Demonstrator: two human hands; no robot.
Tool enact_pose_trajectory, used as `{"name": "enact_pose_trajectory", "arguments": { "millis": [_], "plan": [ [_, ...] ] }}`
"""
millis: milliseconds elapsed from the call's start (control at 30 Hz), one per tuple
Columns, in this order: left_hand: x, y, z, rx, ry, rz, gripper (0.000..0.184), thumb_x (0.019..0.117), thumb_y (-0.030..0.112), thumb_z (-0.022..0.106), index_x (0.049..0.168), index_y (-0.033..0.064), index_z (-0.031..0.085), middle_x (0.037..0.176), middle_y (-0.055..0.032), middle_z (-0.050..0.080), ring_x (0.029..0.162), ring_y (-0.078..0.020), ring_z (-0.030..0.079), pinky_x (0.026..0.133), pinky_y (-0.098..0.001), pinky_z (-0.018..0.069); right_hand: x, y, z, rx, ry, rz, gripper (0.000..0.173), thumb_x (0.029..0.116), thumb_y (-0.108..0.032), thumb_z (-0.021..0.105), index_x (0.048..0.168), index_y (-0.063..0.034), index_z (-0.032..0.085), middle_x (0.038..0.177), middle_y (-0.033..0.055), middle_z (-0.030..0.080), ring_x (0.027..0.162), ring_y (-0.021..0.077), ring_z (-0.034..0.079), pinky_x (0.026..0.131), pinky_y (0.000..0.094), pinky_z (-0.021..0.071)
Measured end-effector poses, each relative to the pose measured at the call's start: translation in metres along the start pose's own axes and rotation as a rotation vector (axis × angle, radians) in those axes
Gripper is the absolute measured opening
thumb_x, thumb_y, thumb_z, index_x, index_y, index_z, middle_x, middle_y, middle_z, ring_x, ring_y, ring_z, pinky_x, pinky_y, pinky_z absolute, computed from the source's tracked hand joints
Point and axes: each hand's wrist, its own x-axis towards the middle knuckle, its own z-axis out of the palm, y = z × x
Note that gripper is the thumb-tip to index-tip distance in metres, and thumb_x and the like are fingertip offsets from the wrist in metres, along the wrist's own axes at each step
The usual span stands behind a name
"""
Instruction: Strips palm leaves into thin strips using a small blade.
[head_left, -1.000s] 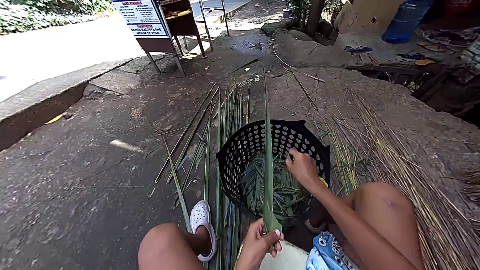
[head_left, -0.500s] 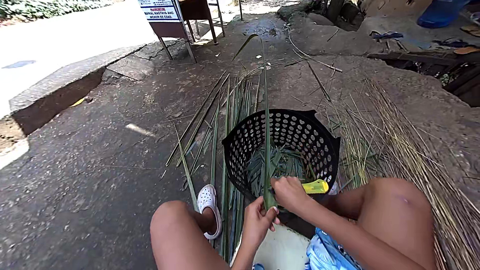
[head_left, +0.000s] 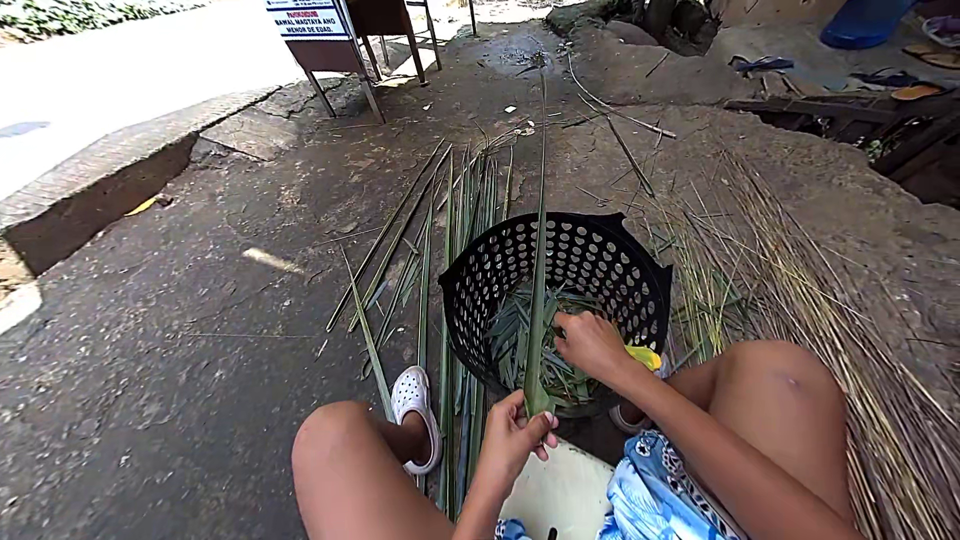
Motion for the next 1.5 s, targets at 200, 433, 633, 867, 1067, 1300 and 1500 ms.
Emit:
{"name": "enact_pose_trajectory", "arguments": {
  "millis": [200,433,633,867,1067,1300,1500],
  "plan": [
    [0.001,-0.006,0.003,-0.150,-0.027,0.043,0.016,0.0960,-0.015,0.050,0.101,-0.0012,0.056,0.074,0.0034,0.066,0.057,0.0021,0.060,0.057,-0.0131,0.0515,-0.010,0.004,0.007,-0.123,-0.197,-0.155,0.031,0.1046,-0.004,0.048,0.129,0.0113,0.059,0.125,0.0340,0.062,0.123,0.0476,0.057,0.102,0.0583,0.0410],
    [0.001,-0.007,0.005,-0.199,-0.031,0.076,0.016,0.0998,-0.012,0.043,0.100,0.0016,0.053,0.070,0.0070,0.062,0.054,0.0054,0.053,0.054,-0.0103,0.0463,-0.013,-0.001,0.015,-0.203,-0.180,-0.252,0.030,0.1032,-0.003,0.051,0.127,0.0134,0.059,0.120,0.0356,0.064,0.119,0.0504,0.059,0.100,0.0604,0.0416],
    [0.005,-0.002,0.007,-0.222,0.056,0.040,0.014,0.1017,-0.010,0.043,0.098,0.0014,0.051,0.068,0.0057,0.059,0.053,0.0048,0.052,0.053,-0.0103,0.0454,-0.011,-0.020,0.031,-0.205,-0.067,-0.073,0.035,0.1051,0.005,0.037,0.136,0.0135,0.051,0.128,0.0339,0.062,0.123,0.0479,0.059,0.100,0.0567,0.0444],
    [0.003,-0.006,0.008,-0.136,0.042,0.028,0.008,0.1006,-0.009,0.048,0.101,-0.0025,0.054,0.069,0.0047,0.059,0.052,0.0036,0.053,0.054,-0.0119,0.0462,0.011,-0.022,0.027,-0.130,0.042,0.072,0.036,0.1053,0.003,0.039,0.139,0.0116,0.050,0.130,0.0327,0.061,0.125,0.0466,0.059,0.100,0.0564,0.0449],
    [0.004,-0.009,0.008,-0.103,0.028,-0.005,0.006,0.1009,-0.008,0.050,0.103,-0.0039,0.054,0.070,0.0039,0.059,0.053,0.0036,0.052,0.054,-0.0120,0.0454,0.014,-0.007,0.016,-0.049,0.078,0.078,0.034,0.1064,-0.006,0.045,0.134,0.0108,0.056,0.127,0.0330,0.063,0.125,0.0467,0.058,0.103,0.0562,0.0428],
    [0.005,-0.011,0.010,0.023,0.043,0.030,0.011,0.1007,-0.005,0.053,0.110,-0.0093,0.056,0.075,0.0013,0.060,0.054,0.0026,0.051,0.055,-0.0134,0.0450,0.003,-0.018,0.035,-0.132,-0.152,0.042,0.035,0.1072,-0.005,0.043,0.137,0.0098,0.053,0.131,0.0316,0.061,0.129,0.0444,0.056,0.106,0.0548,0.0415],
    [0.007,-0.007,0.009,0.040,0.061,0.036,0.006,0.1013,-0.004,0.052,0.106,-0.0064,0.056,0.071,0.0033,0.059,0.053,0.0035,0.050,0.053,-0.0128,0.0438,0.007,-0.023,0.030,-0.129,-0.093,0.109,0.037,0.1067,-0.002,0.040,0.141,0.0086,0.050,0.134,0.0301,0.060,0.131,0.0426,0.056,0.105,0.0531,0.0423]
  ]
}}
